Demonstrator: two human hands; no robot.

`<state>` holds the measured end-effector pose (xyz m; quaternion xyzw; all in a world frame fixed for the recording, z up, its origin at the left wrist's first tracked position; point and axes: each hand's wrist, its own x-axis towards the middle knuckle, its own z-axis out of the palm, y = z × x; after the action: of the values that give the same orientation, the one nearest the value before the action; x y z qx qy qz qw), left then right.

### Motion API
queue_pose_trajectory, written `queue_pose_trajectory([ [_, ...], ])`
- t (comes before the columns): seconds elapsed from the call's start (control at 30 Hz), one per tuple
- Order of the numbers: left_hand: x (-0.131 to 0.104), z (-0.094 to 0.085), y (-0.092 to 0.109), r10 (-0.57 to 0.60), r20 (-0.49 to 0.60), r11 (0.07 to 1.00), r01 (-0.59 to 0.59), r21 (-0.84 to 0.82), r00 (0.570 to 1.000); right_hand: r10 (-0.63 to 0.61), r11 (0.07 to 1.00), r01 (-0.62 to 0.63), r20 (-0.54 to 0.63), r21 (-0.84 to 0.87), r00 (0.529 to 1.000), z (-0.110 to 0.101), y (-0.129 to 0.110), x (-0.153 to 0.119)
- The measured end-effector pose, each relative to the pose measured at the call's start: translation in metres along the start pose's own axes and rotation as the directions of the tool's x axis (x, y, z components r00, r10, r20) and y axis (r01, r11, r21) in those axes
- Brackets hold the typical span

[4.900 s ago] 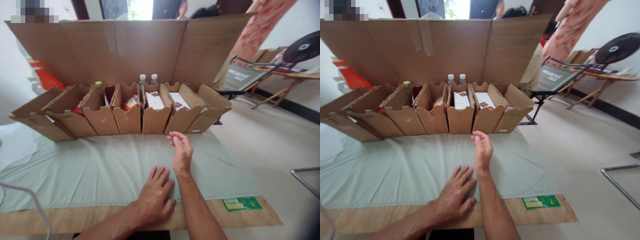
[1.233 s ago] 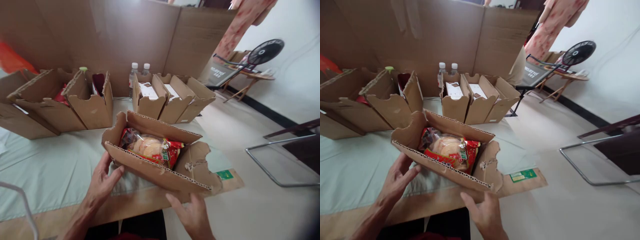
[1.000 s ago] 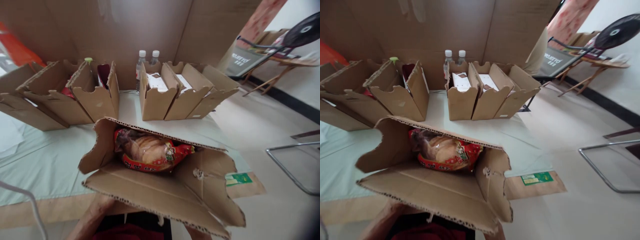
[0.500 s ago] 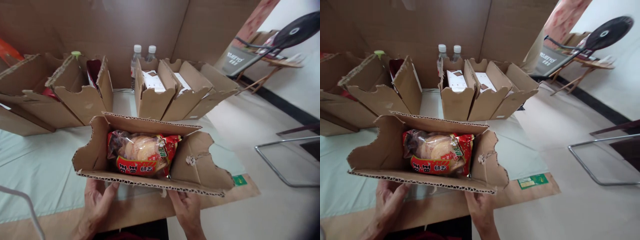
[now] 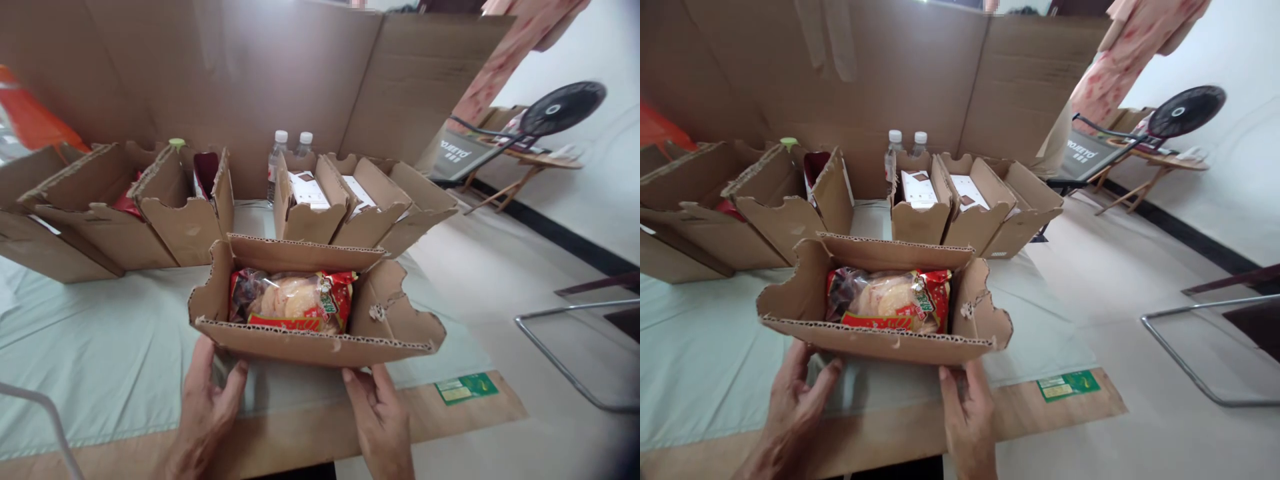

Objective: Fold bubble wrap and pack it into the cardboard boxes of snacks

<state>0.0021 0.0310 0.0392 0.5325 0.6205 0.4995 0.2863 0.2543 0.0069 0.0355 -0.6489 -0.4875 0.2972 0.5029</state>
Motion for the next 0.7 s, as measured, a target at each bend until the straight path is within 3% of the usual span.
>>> queue_pose_trajectory([
  [0.1, 0.018, 0.012, 0.021, 0.019, 0.044, 0.999, -0.017, -0.045, 0.999, -0.033, 0.999, 0.033, -0.018, -0.028, 0.999, -0.008, -0.017, 0.028],
  [0.17, 0.034, 0.025, 0.034, 0.05, 0.131, 0.996, -0.039, -0.086, 0.99, -0.051, 0.999, 0.051, -0.011, -0.014, 0.999, -0.014, -0.023, 0.051],
  [0.3, 0.054, 0.048, 0.035, 0.058, 0.289, 0.991, -0.019, -0.136, 0.956, -0.054, 0.996, 0.055, -0.01, 0.07, 0.998, -0.02, -0.01, 0.086],
  [0.5, 0.042, 0.058, 0.011, -0.037, 0.218, 0.993, 0.06, -0.102, 0.975, 0.068, 0.993, -0.064, -0.036, 0.096, 0.997, -0.018, 0.031, 0.084],
  [0.7, 0.037, 0.063, 0.013, 0.045, 0.269, 0.969, 0.023, -0.246, 0.962, 0.074, 0.996, -0.069, -0.073, 0.06, 0.995, -0.018, 0.032, 0.081],
])
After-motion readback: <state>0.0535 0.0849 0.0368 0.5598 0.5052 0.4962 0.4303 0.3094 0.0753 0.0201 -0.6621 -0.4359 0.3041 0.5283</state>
